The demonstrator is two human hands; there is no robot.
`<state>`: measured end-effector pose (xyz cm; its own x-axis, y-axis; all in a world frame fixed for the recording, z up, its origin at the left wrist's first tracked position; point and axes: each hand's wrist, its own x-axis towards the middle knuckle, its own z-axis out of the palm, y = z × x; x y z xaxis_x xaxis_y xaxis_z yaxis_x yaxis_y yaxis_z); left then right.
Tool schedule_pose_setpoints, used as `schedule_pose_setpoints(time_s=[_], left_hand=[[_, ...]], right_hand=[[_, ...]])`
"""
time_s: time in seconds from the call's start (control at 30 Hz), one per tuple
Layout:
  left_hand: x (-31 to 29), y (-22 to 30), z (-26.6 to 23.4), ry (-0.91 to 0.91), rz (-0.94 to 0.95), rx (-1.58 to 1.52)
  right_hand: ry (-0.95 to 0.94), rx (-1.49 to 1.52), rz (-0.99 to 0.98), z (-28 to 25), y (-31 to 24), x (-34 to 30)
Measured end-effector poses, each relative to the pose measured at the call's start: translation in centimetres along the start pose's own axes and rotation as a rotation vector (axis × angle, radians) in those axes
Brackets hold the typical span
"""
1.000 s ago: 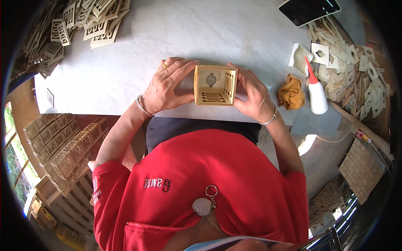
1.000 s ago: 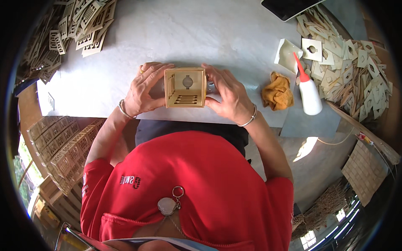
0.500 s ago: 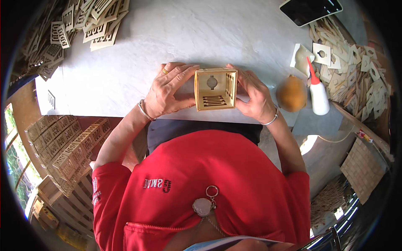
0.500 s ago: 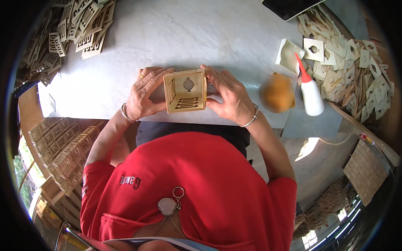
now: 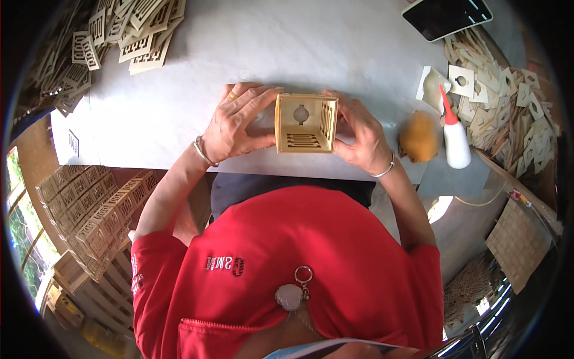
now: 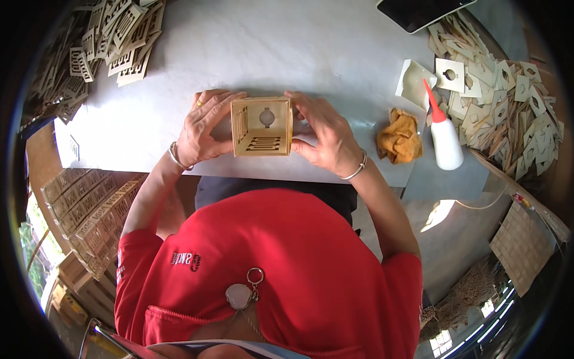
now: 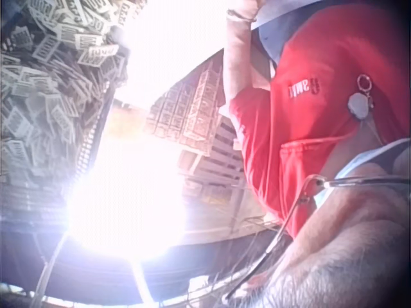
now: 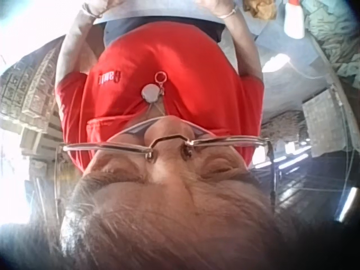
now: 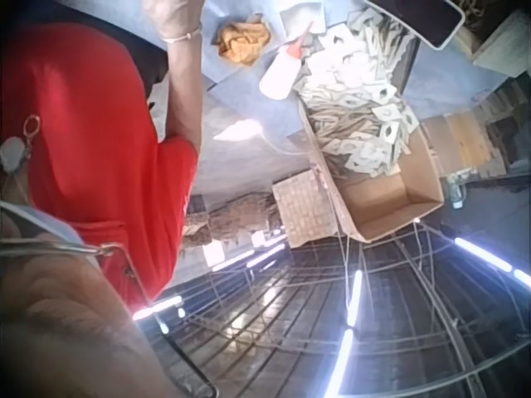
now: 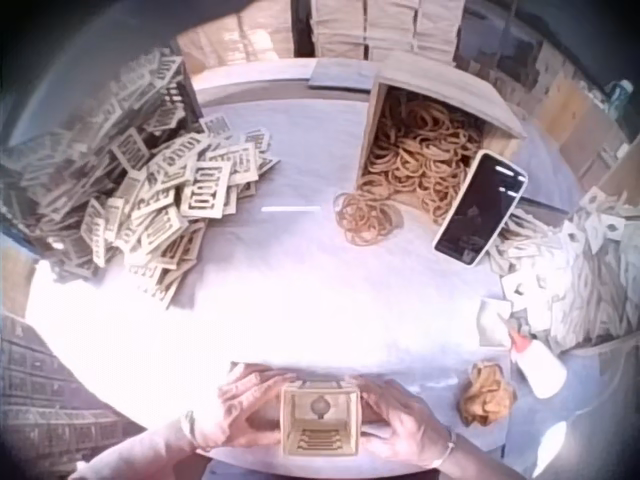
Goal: Applying glue to wooden panels and assembling them into small boxes.
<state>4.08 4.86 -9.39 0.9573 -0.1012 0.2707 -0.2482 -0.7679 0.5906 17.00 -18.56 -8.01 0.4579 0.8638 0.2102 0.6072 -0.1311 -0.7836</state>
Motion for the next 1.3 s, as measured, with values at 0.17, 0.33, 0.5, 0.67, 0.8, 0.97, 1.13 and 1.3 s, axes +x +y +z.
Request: schedule_pose_setpoints(time_s=[0.17,0.33,0.5,0.67,0.8,0.97,1.13,1.3], left_hand=[[-0.1,0.2,0.3,0.03,0.0,0.01],[0.3,0.5,-1.0,-0.008,-0.049,-0.063],[0.5,0.8,-2.6,-0.043,-0.403,-0.478],[0.1,2.5,-2.9,0.114,-0.688,-1.096],[0.0,2.4,-1.7,0.137,-0.662,-1.223],[-0.4,2.7,-1.3,0.113,-0.651,-1.215],[0.2,3.9,-1.3,0.123,-0.669,-1.215],[0.0,4.4,-1.6,0.175,-0.617,-1.369]], right_hand=[[-0.008,-0.02,0.046,0.3,0.1,-0.3],[-0.098,0.076,0.12,-1.3,-0.7,0.7],[0.0,0.152,0.203,-3.9,-1.2,0.9],[0.142,-0.637,0.147,-8.3,-0.3,-5.1],[0.125,-0.734,0.316,-8.3,-0.1,-9.5],[0.245,-0.675,0.208,-6.4,-0.6,-8.7],[0.107,-0.48,-0.034,-2.0,-4.6,-3.5],[-0.073,-0.623,-0.102,-0.5,-4.5,-3.2]])
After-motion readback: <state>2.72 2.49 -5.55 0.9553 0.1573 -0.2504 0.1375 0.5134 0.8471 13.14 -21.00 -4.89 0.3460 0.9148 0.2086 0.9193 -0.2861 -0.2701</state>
